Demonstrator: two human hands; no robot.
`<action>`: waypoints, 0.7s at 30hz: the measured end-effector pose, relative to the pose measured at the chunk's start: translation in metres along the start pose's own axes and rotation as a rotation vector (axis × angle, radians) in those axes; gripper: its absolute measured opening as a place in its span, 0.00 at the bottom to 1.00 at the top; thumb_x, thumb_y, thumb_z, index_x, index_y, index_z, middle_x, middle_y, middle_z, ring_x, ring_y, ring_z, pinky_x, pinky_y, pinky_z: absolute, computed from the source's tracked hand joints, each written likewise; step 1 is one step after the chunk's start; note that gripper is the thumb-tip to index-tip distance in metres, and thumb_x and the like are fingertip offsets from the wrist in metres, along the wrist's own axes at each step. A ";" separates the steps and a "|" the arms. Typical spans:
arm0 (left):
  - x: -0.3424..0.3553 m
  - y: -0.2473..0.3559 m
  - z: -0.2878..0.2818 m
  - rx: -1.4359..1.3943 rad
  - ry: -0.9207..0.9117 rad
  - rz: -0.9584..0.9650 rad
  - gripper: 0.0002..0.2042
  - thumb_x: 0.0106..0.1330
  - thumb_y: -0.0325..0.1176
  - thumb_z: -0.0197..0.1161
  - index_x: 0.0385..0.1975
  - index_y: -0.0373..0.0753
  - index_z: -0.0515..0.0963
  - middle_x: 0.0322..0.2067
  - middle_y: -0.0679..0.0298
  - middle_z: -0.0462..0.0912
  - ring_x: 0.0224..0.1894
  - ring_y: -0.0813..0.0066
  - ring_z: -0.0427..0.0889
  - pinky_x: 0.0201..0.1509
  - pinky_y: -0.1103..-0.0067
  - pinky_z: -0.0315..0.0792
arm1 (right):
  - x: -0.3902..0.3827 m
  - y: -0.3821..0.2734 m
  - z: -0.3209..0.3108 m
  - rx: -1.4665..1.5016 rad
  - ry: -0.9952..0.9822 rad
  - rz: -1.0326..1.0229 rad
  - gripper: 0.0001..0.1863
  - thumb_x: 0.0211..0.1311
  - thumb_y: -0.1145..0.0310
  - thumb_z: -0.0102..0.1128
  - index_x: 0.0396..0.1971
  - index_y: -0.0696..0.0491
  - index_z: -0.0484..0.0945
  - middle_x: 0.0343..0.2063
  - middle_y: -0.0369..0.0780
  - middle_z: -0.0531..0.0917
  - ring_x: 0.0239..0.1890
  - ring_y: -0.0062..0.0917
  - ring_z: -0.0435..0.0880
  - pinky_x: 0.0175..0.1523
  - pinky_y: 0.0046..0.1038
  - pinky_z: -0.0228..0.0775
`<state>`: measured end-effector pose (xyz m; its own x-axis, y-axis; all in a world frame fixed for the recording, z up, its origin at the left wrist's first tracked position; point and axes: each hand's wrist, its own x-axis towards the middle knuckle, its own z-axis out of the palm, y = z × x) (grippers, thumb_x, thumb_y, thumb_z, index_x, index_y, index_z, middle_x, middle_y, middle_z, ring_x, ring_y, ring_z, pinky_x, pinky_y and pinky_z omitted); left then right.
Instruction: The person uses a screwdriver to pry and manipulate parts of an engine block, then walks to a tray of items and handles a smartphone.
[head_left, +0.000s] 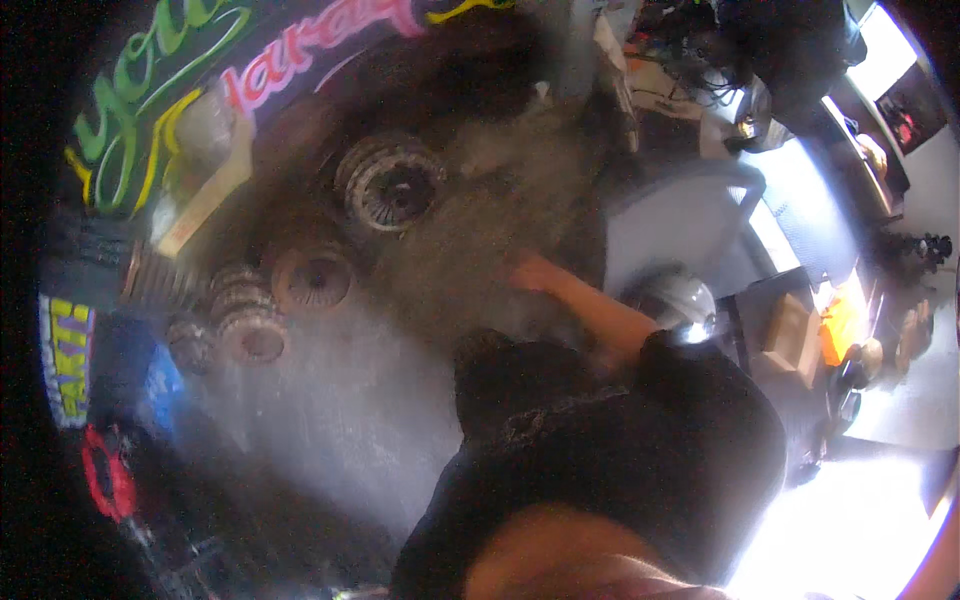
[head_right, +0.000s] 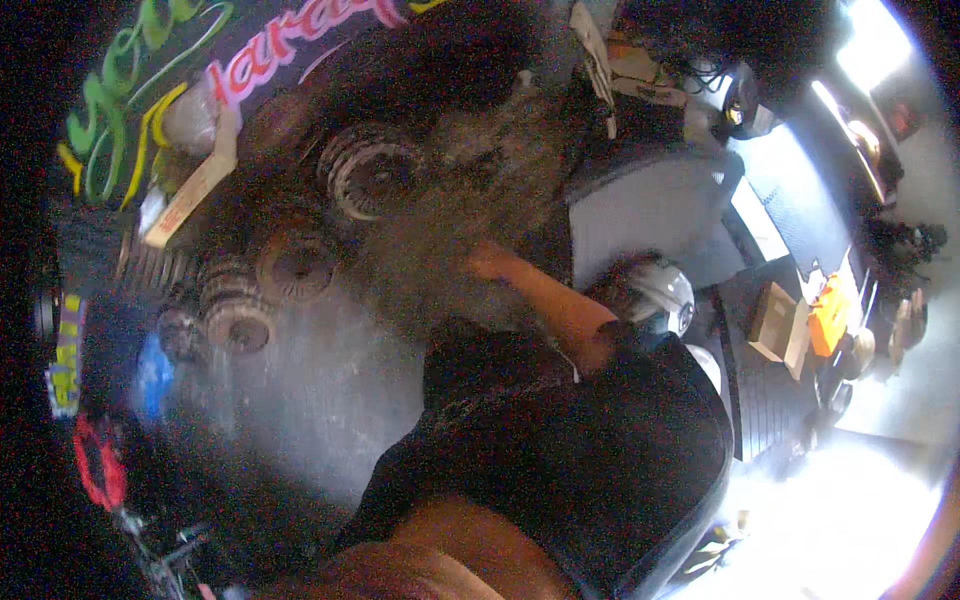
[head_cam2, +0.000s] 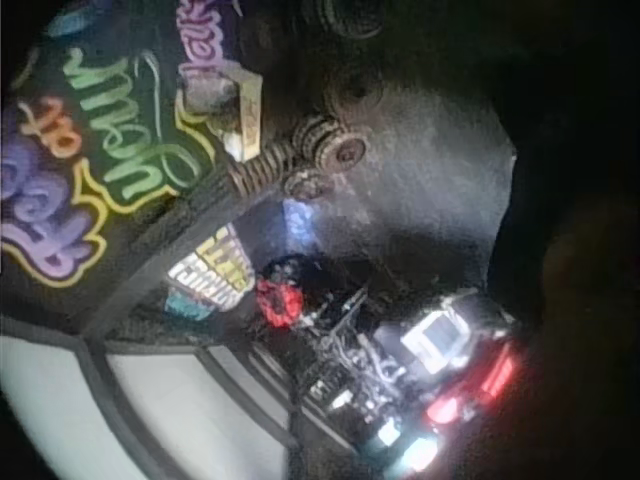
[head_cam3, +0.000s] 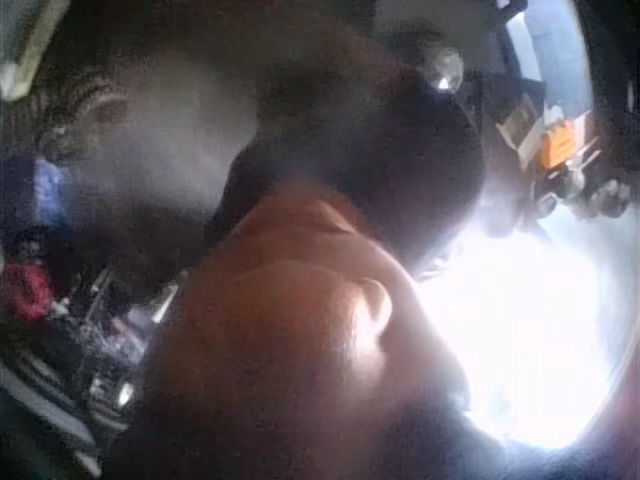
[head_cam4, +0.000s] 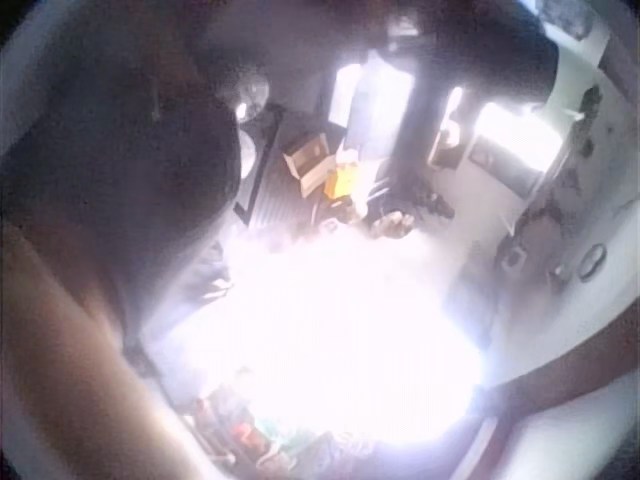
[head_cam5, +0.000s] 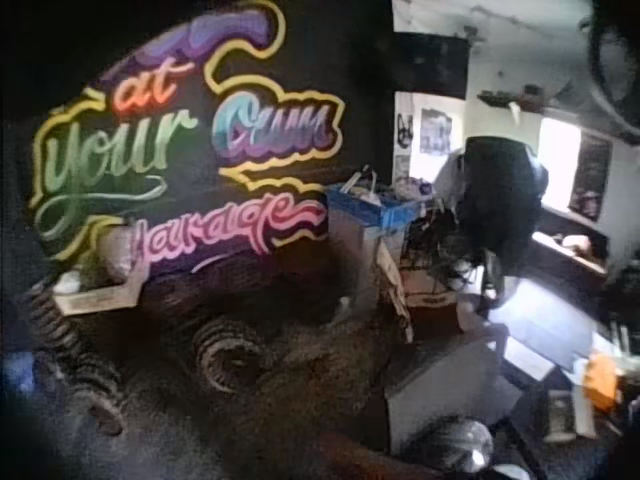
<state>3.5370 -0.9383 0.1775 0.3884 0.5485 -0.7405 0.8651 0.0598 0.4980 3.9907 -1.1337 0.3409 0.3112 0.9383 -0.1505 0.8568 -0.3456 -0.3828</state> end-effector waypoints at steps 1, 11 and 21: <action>0.024 0.034 0.003 -0.015 -0.026 0.020 0.23 0.62 0.45 0.58 0.51 0.33 0.76 0.43 0.53 0.81 0.42 0.59 0.80 0.47 0.66 0.74 | 0.028 0.020 -0.016 0.105 0.153 0.002 0.27 0.62 0.52 0.55 0.59 0.46 0.72 0.51 0.44 0.79 0.54 0.42 0.76 0.63 0.39 0.62; 0.221 0.383 -0.086 -0.032 -0.081 0.233 0.23 0.62 0.43 0.59 0.51 0.33 0.75 0.44 0.54 0.81 0.43 0.60 0.79 0.48 0.67 0.74 | 0.138 0.184 -0.102 0.422 0.026 0.656 0.29 0.63 0.56 0.56 0.63 0.50 0.66 0.55 0.47 0.76 0.57 0.39 0.75 0.60 0.37 0.66; 0.344 0.816 -0.037 0.064 -0.252 0.665 0.22 0.61 0.42 0.60 0.51 0.33 0.75 0.44 0.54 0.80 0.43 0.60 0.79 0.49 0.67 0.74 | 0.093 0.307 -0.226 0.686 1.269 1.385 0.32 0.56 0.58 0.63 0.59 0.55 0.67 0.50 0.49 0.78 0.54 0.44 0.76 0.57 0.39 0.68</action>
<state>4.3648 -0.6705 0.3460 0.8952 0.2414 -0.3747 0.4333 -0.2736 0.8587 4.3760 -1.1505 0.4154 0.8251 -0.5557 -0.1021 -0.3521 -0.3645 -0.8621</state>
